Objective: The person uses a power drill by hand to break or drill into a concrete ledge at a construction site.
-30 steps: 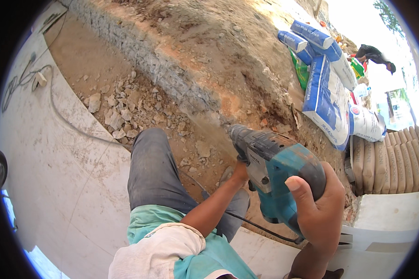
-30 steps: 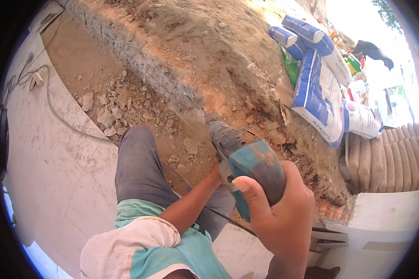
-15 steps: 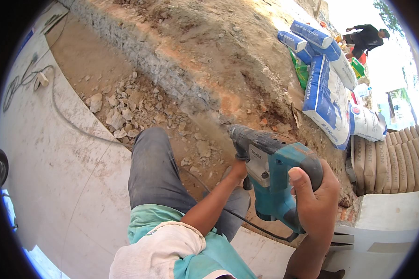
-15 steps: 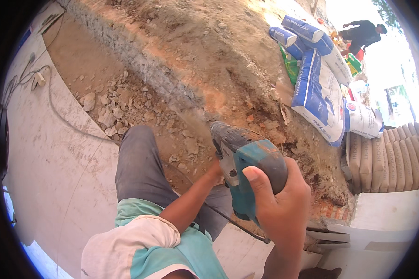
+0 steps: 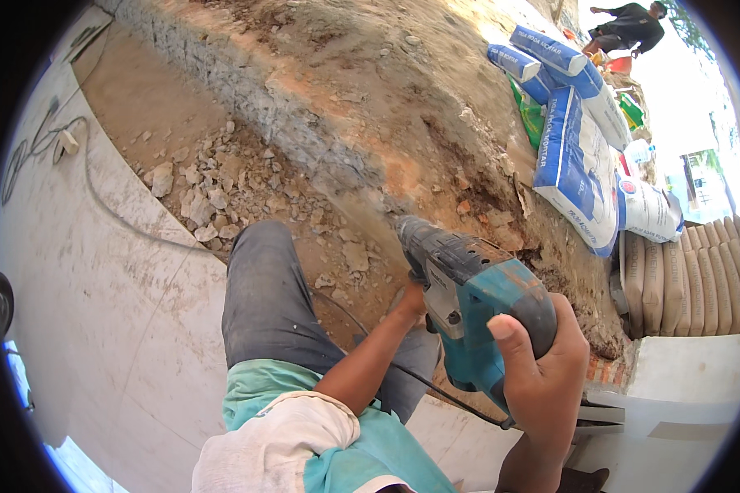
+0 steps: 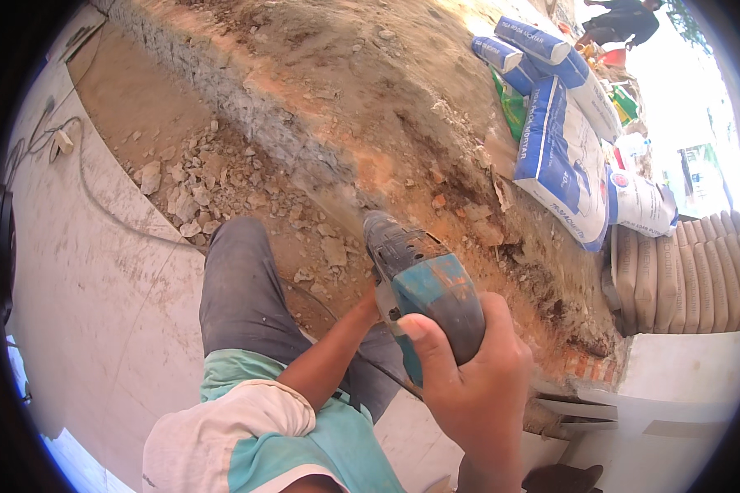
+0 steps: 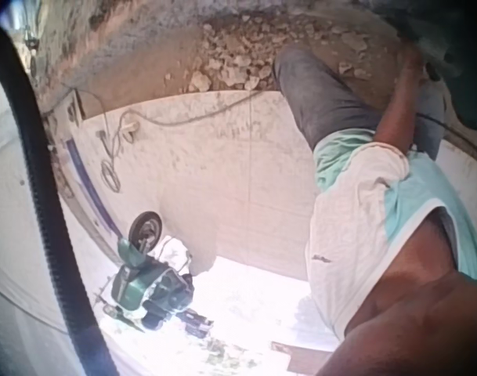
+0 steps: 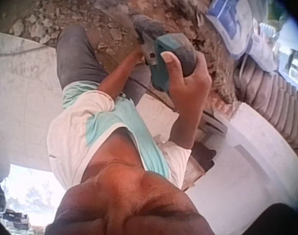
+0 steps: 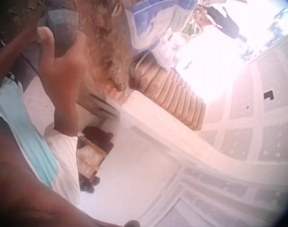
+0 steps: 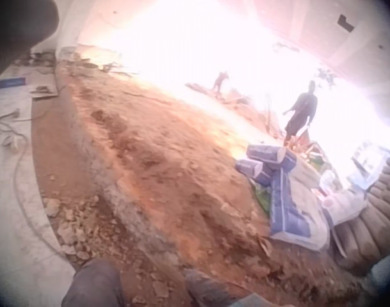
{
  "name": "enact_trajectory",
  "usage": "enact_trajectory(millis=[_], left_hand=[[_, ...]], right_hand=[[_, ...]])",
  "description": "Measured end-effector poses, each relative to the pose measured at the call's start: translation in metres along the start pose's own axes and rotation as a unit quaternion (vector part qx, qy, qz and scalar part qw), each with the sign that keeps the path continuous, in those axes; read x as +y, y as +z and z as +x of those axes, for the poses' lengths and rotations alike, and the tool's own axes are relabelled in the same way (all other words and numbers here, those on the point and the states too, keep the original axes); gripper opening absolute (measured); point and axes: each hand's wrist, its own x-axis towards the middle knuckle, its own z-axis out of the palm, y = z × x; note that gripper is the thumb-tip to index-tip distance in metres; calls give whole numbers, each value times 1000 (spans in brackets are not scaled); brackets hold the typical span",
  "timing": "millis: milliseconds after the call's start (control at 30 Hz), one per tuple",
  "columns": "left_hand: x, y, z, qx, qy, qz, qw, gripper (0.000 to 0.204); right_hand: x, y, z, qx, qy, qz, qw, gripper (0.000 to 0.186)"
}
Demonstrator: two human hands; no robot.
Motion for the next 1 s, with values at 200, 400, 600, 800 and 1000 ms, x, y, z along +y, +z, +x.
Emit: enact_trajectory(millis=[200,400,600,800,1000], left_hand=[[-3,0,-2,5,-11,-17,1000,39],[-7,-5,10,23,8,-40,999,40],[27,5,-3,61,-51,-69,994,40],[37,12,-3,64,-29,-72,995,37],[27,12,2,51,-54,-111,991,35]], right_hand=[[9,7,-2,27,-48,-51,997,41],[4,4,17,11,-24,23,999,39],[1,4,22,5,-49,-6,999,35],[-13,1,28,-3,19,19,1000,35],[-7,0,26,13,-20,-8,1000,36]])
